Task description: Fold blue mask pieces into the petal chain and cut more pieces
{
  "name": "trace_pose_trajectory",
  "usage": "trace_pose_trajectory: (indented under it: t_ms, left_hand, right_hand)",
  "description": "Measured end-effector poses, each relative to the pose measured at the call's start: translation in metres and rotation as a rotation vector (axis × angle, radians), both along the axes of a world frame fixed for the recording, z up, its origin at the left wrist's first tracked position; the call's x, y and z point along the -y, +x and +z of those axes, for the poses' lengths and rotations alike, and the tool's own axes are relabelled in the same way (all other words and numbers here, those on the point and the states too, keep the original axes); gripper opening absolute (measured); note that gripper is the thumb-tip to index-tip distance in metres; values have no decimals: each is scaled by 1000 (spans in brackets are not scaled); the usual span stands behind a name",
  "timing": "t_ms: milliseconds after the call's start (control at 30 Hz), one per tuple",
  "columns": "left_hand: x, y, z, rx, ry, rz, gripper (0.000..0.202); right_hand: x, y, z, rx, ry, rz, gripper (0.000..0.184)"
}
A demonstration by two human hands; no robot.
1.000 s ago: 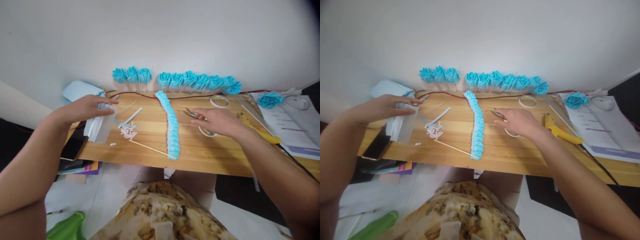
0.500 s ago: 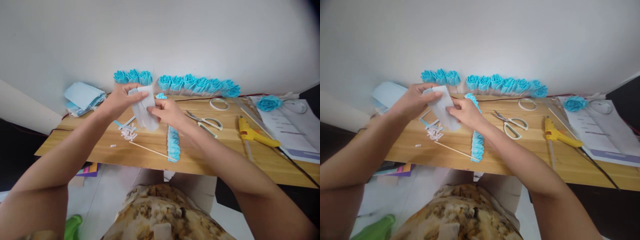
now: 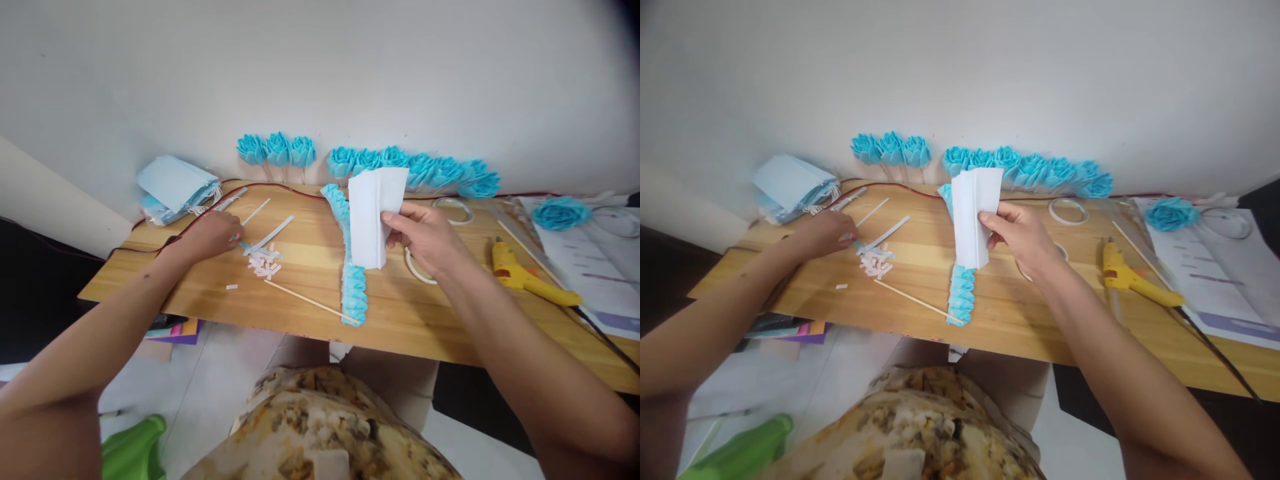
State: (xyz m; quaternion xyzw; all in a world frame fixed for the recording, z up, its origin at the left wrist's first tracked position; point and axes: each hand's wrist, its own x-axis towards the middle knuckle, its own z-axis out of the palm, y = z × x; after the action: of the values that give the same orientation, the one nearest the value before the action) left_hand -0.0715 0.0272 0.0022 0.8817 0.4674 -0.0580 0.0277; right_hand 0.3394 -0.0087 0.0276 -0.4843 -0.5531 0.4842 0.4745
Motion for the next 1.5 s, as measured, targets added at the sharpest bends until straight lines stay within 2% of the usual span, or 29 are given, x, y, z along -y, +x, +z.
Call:
trace_pose_trajectory:
  t_ms: [67,133,200,300,400,467,533,600,667,733,833,900,967,1000,1067,1167,1267,1367,1500]
  left_hand:
    - [1,-2,9,43,-19,29,22]
    - [9,-7,20,116,-13,116,27]
    - [23,-11,29,170,-17,203,31]
    - [52,-15,36,232,-105,244,32]
    - [83,-17,32,299,-191,339,33]
    - [99,-18,24,359,-338,390,32]
    - [107,-17,14,445,-491,390,31]
    - [106,-15,4,567,-569,375,30]
    - [99,-9,-4,688,-553,380,30]
    - [89,0,-7,757,-459,398,29]
    - [79,20,-4,757,-207,411,26]
    - [77,37,-2,675,-33,297,23]
    - [76,53,-4,582,68,71,22]
    - [75,59,-7,535,101,-2,22]
    - [71,68,-16,447,129,-60,23]
    - [65,68,-29,396,122,-64,22]
    - [63,59,-32,396,107,-47,21]
    - [66,50,-22,457,74,34,22]
    - [65,59,1,826,-15,188,30]
  right_hand:
    - [0,0,-1,-15,-5,2,18]
    - [1,3,-3,-33,-2,-3,16]
    - [0,8,-6,-45,4,-11,16]
    - [-1,15,-12,-44,-7,-22,21]
    - [-2,18,-16,-53,-31,-23,22]
    - [-3,19,-17,-61,-39,-18,22]
    - [-4,18,-16,-65,-49,-14,22]
    - [-6,18,-15,-72,-61,-9,22]
    - [-7,17,-14,-76,-63,-6,23]
    - [-8,16,-14,-70,-55,-2,23]
    - [-9,14,-15,-64,-54,8,22]
    - [-10,11,-15,-64,-58,25,21]
    - [-11,7,-15,-59,-57,42,21]
    - [-12,5,-14,-54,-55,50,21]
    - [-14,0,-13,-45,-49,66,21]
    - [-16,-6,-11,-44,-36,84,21]
    - [-18,-10,-12,-60,-47,94,22]
    - [-22,-15,-13,-69,-72,97,24]
    - [-28,-25,-13,-89,-101,115,23]
